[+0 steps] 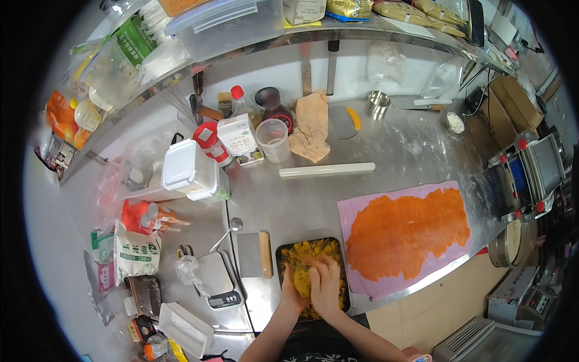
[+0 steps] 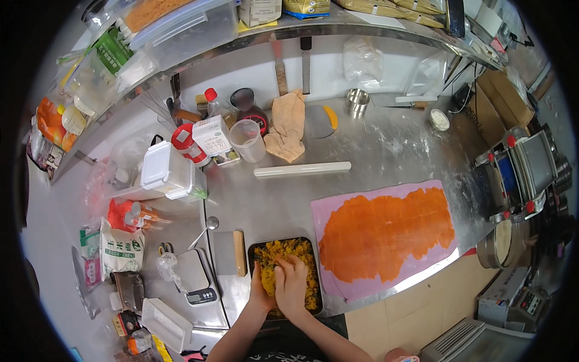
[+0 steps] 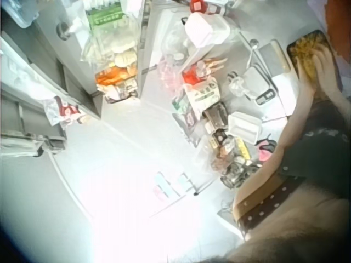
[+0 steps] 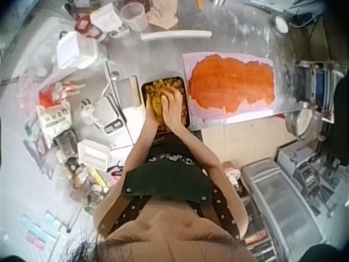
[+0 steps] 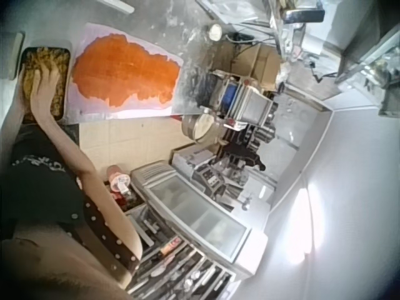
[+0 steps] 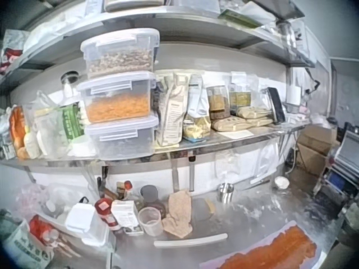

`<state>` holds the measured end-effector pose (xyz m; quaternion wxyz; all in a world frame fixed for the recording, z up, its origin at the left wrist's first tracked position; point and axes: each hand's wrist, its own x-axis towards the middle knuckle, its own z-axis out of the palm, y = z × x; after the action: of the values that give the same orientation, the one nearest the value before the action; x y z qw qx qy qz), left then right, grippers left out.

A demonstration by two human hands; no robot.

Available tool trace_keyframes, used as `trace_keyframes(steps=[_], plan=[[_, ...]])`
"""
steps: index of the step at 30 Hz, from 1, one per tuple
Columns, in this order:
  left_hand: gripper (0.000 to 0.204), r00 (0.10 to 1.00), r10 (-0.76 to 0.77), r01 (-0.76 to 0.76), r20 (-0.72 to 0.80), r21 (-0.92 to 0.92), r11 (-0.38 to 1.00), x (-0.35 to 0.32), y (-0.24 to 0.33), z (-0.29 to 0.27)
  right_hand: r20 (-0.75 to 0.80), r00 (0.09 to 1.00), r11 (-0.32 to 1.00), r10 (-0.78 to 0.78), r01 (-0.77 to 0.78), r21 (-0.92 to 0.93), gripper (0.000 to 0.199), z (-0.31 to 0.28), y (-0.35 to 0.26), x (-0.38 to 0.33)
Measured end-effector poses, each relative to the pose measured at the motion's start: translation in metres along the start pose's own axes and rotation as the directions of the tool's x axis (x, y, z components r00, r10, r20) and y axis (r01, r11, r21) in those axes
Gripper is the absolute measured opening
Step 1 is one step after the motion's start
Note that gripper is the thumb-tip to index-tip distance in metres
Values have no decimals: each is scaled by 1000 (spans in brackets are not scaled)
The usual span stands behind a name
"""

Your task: The person scoops a yellow crumbly mixture from a metal tray and spreads it evenly onto a thin orange sheet laid on a pink mat. The person repeatedly presses and smooths the mixture to form a uniform layer.

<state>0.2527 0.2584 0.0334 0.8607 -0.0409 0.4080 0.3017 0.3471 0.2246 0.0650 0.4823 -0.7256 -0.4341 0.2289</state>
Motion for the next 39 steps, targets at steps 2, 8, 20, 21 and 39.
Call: trace_keyframes(steps=[2, 8, 20, 21, 39], plan=[[70, 994, -73, 76, 79, -37, 996, 3, -3, -10, 96, 957, 947, -274, 286, -148, 44, -13, -9, 0], [74, 947, 8, 53, 322, -180, 982, 14, -15, -34, 97, 866, 834, -491, 499, -235, 42, -8, -6, -2], [64, 998, 3, 11, -62, 228, 974, -4, -9, -7, 35, 974, 936, 225, -226, 269, 25, 12, 52, -2], [55, 991, 88, -46, -101, 362, 931, -8, -4, -8, 125, 881, 768, 456, -460, 446, 28, 9, 54, 1], [30, 563, 746, -391, 357, 910, -141, -23, 25, -47, 414, 510, 172, 754, -761, 625, 52, -18, 49, -10]])
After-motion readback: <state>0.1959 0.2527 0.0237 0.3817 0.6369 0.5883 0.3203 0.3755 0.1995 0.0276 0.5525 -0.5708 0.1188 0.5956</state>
